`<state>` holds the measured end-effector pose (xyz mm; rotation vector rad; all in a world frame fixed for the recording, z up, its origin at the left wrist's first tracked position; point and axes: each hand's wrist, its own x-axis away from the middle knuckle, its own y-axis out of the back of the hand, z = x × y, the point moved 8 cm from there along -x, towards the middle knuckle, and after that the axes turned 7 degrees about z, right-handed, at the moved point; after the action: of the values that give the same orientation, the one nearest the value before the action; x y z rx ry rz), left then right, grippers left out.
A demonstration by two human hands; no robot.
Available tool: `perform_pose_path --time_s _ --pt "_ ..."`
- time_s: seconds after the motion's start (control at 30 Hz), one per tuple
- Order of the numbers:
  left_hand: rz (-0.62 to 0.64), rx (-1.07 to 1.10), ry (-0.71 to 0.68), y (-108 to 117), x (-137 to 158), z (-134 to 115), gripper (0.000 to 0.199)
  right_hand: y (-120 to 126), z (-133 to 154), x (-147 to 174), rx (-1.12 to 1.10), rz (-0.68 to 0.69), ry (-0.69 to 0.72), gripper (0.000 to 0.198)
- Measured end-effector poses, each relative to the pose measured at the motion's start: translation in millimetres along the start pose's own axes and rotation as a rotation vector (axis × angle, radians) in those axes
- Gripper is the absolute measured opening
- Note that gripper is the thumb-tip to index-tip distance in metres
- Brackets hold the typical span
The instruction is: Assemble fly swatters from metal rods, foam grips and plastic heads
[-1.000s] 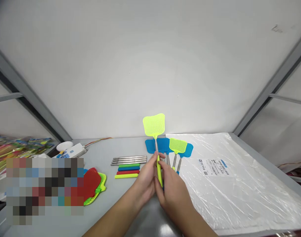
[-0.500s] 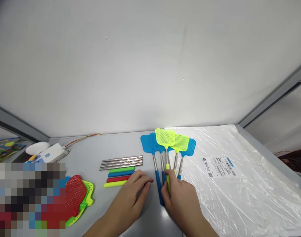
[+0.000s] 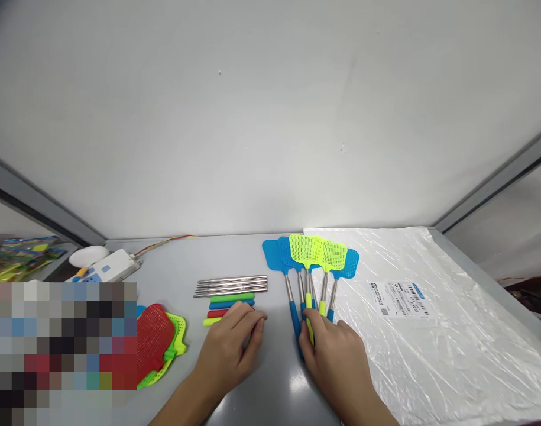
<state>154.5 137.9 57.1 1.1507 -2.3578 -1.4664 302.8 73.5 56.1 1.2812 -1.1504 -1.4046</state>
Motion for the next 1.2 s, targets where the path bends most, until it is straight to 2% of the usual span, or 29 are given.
perform_pose_path --time_s 0.13,0.27,0.33,0.47,0.57,0.67,0.83,1.0,1.1,1.2 --pt "-0.022 -0.087 0.013 7.4 9.2 -3.6 0.019 16.0 6.5 -9.2 -0.018 -0.022 0.054 0.025" --pt "-0.11 -0.112 0.063 22.2 37.3 3.4 0.017 20.0 29.0 -52.0 -0.109 0.081 0.159 0.028" --pt "-0.148 -0.117 0.09 29.6 55.7 9.4 0.016 11.3 49.4 -82.7 -0.194 0.195 0.234 0.028" --pt "-0.219 -0.16 0.205 48.5 90.8 26.0 0.017 -9.0 98.8 -135.9 -0.258 0.292 0.406 0.023" --pt "-0.256 -0.191 0.307 62.3 112.8 37.0 0.017 -25.9 127.6 -153.9 -0.29 0.369 0.511 0.02" --pt "-0.239 -0.233 0.349 65.9 124.1 38.9 0.018 -36.7 140.9 -158.2 -0.308 0.428 0.569 0.019" --pt "-0.167 -0.34 0.352 56.3 108.3 32.4 0.018 -43.1 143.0 -161.2 -0.289 0.451 0.564 0.017" --pt "-0.104 -0.458 0.403 47.9 84.5 37.0 0.016 -36.4 134.2 -167.9 -0.283 0.387 0.502 0.007" --pt "-0.093 -0.47 0.396 46.3 84.3 38.4 0.009 -19.6 112.9 -171.9 -0.311 0.321 0.384 0.008" --pt "-0.106 -0.449 0.366 45.9 90.3 36.5 0.006 13.3 88.0 -165.0 -0.388 0.218 0.273 0.012"
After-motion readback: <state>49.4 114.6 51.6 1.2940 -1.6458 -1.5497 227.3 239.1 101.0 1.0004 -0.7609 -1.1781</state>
